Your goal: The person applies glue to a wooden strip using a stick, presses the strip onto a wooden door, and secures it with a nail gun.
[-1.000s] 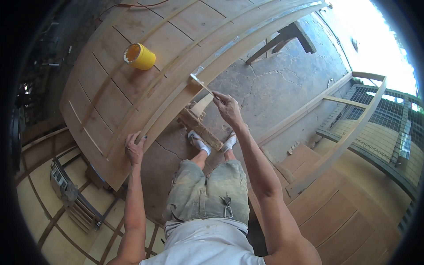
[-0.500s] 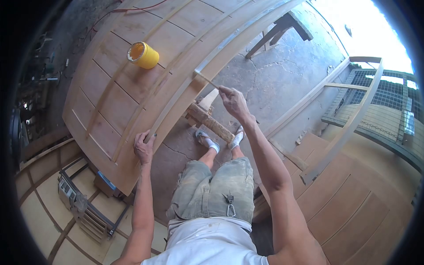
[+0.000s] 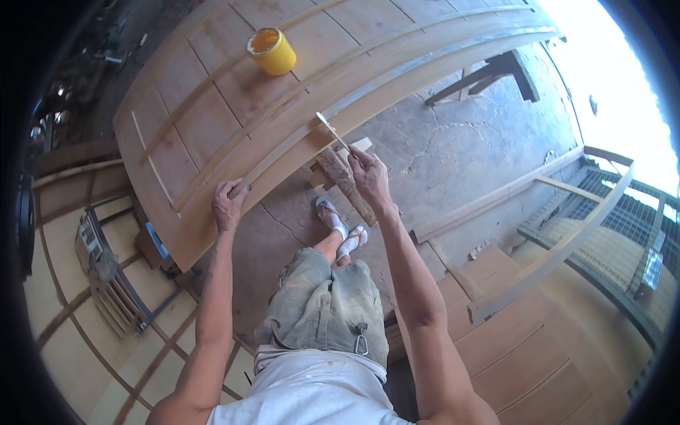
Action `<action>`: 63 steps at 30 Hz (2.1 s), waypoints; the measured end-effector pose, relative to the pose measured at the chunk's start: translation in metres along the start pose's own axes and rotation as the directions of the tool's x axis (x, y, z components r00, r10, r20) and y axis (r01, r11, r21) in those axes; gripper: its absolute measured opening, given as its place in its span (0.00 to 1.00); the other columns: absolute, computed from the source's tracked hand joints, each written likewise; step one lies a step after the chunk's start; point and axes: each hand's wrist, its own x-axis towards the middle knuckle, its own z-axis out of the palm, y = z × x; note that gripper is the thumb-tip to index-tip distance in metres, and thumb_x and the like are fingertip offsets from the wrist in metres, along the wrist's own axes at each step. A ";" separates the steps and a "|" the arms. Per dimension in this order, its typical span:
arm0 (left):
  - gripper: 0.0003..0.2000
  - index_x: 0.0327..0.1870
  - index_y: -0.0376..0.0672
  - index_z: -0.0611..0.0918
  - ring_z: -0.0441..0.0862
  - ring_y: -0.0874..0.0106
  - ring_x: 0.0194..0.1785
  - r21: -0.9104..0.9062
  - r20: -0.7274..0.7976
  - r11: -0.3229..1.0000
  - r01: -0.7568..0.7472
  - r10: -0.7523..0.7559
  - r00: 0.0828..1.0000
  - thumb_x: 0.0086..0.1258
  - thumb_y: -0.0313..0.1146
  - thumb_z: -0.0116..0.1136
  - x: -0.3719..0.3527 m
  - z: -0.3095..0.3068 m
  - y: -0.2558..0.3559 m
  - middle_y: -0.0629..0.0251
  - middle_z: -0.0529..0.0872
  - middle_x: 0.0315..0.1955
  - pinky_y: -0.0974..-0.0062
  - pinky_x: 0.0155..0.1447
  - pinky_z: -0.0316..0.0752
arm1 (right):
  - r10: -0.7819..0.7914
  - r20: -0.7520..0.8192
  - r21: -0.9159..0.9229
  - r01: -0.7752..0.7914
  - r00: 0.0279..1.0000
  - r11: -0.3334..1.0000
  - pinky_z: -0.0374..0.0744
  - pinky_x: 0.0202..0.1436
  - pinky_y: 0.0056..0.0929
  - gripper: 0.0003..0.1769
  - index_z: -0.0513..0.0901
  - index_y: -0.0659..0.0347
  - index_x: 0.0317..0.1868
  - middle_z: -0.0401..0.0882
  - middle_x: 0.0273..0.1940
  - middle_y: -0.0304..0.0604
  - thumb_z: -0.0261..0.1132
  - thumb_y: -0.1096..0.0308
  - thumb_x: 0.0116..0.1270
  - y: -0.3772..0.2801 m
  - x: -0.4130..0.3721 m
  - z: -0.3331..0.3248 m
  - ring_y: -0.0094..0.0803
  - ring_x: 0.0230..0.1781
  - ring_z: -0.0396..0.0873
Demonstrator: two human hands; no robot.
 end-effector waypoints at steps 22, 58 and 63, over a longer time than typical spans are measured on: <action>0.19 0.53 0.44 0.95 0.90 0.62 0.54 -0.187 0.118 0.980 0.074 -0.052 0.992 0.63 0.40 0.81 0.013 0.005 -0.023 0.61 0.91 0.48 0.65 0.64 0.83 | -0.116 0.037 0.044 0.114 0.993 0.993 0.85 0.59 0.36 0.21 0.90 0.59 0.70 0.96 0.50 0.55 0.68 0.59 0.84 -0.010 -0.030 0.009 0.35 0.52 0.92; 0.18 0.57 0.45 0.93 0.88 0.53 0.57 -0.019 0.046 0.986 -0.164 0.165 0.985 0.67 0.34 0.79 -0.043 -0.077 -0.113 0.57 0.90 0.51 0.55 0.63 0.82 | 0.029 -0.132 0.083 -0.018 0.991 0.996 0.84 0.59 0.38 0.19 0.91 0.58 0.70 0.93 0.51 0.48 0.71 0.65 0.83 -0.061 -0.115 0.110 0.30 0.51 0.88; 0.16 0.57 0.43 0.94 0.88 0.51 0.57 -0.084 0.053 0.978 -0.190 0.194 0.979 0.69 0.33 0.79 -0.040 -0.071 -0.132 0.54 0.90 0.50 0.55 0.63 0.82 | -0.155 -0.314 -0.060 0.144 0.937 0.988 0.86 0.69 0.40 0.17 0.93 0.57 0.64 0.94 0.63 0.52 0.67 0.71 0.80 -0.027 -0.077 0.122 0.43 0.62 0.92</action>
